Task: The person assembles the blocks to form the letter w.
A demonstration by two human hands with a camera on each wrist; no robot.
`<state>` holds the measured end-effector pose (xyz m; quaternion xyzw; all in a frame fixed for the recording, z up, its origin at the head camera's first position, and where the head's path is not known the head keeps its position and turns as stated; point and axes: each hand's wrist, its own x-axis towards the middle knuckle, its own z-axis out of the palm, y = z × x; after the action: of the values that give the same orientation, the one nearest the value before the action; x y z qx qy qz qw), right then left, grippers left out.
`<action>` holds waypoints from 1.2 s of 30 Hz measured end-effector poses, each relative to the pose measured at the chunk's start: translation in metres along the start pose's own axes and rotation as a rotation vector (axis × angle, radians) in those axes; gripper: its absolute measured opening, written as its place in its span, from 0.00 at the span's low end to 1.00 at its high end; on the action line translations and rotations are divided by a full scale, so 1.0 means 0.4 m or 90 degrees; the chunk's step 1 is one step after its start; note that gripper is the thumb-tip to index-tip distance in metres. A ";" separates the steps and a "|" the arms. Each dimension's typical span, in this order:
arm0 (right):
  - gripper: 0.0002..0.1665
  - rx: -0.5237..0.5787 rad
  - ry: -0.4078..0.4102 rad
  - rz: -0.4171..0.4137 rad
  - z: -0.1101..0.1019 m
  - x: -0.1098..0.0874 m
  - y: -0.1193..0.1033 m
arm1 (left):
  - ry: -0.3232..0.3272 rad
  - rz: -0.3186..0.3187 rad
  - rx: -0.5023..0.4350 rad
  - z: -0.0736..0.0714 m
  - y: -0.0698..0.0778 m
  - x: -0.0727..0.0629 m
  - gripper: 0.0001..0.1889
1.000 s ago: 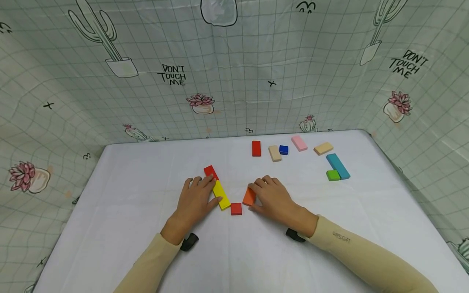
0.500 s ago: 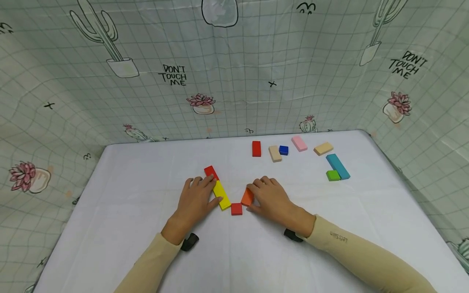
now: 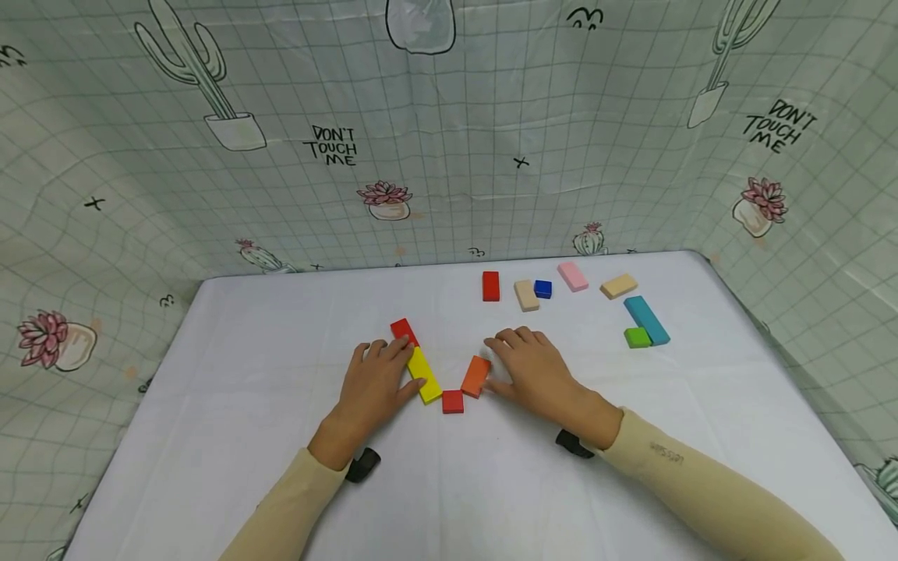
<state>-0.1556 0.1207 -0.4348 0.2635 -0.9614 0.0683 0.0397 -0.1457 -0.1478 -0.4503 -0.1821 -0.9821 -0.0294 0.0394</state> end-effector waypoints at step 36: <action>0.41 0.022 -0.011 -0.023 -0.001 0.137 0.318 | -0.002 0.005 -0.013 0.003 -0.001 -0.003 0.33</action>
<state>-0.2679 0.2015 -0.4422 0.2822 -0.9554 0.0819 0.0284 -0.1449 -0.1484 -0.4515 -0.1865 -0.9810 -0.0389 0.0358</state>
